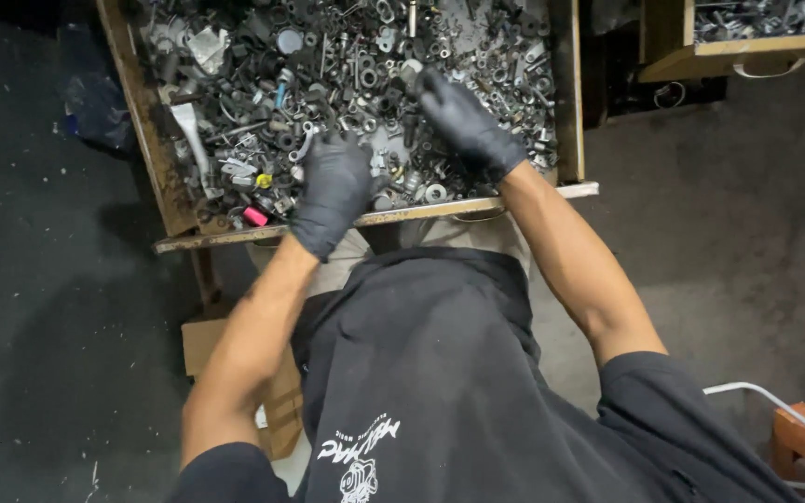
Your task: The person rummages through a drawer filled with various metal hardware items, including bolts, nuts, and washers. They pick up and inspect several small metal pieces by hand, turning them over and occasionally placing them back into the drawer.
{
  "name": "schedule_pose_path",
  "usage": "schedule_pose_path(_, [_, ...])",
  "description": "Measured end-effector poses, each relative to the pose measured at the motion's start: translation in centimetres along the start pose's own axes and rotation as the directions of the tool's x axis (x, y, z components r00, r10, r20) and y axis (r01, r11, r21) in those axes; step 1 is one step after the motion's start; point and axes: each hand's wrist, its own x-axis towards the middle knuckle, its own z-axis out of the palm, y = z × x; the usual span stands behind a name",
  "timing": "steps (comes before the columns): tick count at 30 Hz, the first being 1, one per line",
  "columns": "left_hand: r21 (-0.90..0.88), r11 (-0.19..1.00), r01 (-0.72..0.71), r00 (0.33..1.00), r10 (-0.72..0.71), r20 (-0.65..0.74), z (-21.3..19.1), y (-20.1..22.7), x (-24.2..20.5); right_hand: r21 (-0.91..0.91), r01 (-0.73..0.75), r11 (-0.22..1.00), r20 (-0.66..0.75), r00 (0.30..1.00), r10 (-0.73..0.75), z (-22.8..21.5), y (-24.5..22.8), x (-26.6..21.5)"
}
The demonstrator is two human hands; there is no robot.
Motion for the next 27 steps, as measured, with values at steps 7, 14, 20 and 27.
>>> schedule_pose_path(7, [0.176,0.961,0.214,0.964,-0.179,-0.198,0.8,1.4,0.2,0.179,0.214,0.96,-0.437,0.892,-0.118,0.2,6.3,3.6])
schedule_pose_path(14, [-0.068,0.979,0.194,0.981,-0.194,0.005,-0.4,-0.2,2.7,0.796,0.236,0.557,-0.264,0.964,-0.032,-1.1,3.7,1.5])
schedule_pose_path(20, [-0.669,0.726,-0.161,0.839,-0.257,-0.48,0.9,1.1,4.4,0.931,0.21,0.298,-0.16,0.97,-0.185,-1.5,4.1,-0.3])
schedule_pose_path(27, [0.1,0.963,0.249,0.785,-0.14,-0.604,4.0,3.6,7.6,0.88,0.128,0.458,-0.145,0.989,0.001,-1.1,4.6,-3.8])
